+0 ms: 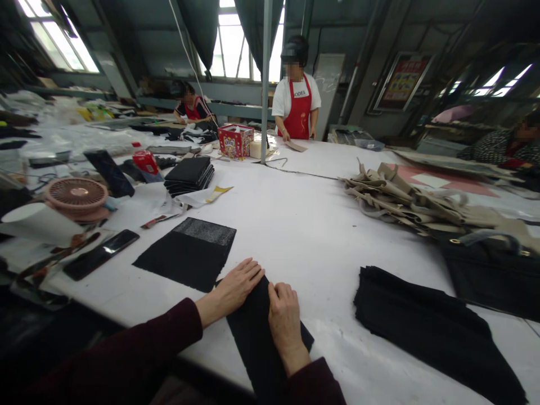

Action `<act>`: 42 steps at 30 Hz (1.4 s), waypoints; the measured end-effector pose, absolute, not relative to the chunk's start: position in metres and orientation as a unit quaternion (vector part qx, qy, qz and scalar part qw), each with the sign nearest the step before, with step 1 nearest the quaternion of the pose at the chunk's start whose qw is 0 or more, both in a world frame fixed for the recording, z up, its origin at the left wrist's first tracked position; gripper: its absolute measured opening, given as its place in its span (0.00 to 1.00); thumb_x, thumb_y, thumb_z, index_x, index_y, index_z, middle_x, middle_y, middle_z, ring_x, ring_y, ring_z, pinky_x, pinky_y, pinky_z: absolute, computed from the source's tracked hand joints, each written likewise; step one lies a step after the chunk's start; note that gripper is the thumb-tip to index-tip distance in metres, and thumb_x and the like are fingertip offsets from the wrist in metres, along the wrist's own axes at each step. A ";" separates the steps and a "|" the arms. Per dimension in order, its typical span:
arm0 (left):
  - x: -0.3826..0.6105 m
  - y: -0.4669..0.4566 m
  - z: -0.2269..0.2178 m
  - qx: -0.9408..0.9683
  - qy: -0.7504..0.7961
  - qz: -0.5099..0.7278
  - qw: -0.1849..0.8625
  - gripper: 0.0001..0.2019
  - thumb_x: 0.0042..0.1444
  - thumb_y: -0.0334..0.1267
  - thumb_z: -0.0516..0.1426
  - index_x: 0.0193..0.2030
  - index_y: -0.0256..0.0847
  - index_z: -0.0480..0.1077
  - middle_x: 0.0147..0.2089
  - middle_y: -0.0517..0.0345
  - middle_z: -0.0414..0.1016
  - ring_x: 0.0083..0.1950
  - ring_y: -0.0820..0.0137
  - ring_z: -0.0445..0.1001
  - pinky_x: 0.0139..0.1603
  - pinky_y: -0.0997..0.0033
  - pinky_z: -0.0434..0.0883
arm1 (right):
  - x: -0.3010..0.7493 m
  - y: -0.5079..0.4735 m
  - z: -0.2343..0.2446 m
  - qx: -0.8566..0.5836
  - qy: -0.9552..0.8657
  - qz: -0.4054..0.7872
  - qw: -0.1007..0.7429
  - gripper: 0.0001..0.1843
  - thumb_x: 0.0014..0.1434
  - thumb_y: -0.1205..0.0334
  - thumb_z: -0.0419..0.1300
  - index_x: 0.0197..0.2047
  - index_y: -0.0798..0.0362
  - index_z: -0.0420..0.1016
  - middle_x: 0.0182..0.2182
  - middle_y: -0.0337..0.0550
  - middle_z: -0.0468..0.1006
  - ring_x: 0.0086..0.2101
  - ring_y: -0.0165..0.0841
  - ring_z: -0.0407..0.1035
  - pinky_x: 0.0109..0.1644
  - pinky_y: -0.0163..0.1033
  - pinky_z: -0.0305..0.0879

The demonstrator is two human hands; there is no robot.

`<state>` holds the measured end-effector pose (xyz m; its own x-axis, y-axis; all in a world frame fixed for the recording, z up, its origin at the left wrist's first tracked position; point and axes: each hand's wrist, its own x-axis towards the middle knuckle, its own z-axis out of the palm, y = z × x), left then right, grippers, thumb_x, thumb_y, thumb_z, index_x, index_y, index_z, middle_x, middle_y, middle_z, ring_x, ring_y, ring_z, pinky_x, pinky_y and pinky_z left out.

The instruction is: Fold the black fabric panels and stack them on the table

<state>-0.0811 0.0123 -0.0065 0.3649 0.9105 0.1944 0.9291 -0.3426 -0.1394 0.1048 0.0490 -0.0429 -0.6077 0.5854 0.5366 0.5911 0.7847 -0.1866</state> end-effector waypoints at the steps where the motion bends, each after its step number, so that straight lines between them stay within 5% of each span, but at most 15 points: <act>1: -0.080 0.011 -0.008 -0.819 -0.560 -0.041 0.117 0.25 0.58 0.29 0.51 0.63 0.31 0.60 0.59 0.41 0.67 0.64 0.58 0.61 0.70 0.55 0.50 | 0.106 0.048 -0.043 -0.329 -0.897 -0.002 0.295 0.16 0.65 0.74 0.48 0.52 0.56 0.72 0.34 0.45 0.69 0.37 0.36 0.62 0.40 0.40 0.58; 42: -0.054 0.005 0.008 -0.882 -0.467 0.014 0.067 0.28 0.61 0.26 0.50 0.68 0.41 0.53 0.55 0.49 0.67 0.58 0.62 0.65 0.63 0.60 0.60 | 0.173 0.018 -0.038 -0.361 -0.894 0.026 0.263 0.15 0.64 0.75 0.50 0.50 0.56 0.72 0.36 0.46 0.69 0.38 0.38 0.61 0.43 0.42 0.58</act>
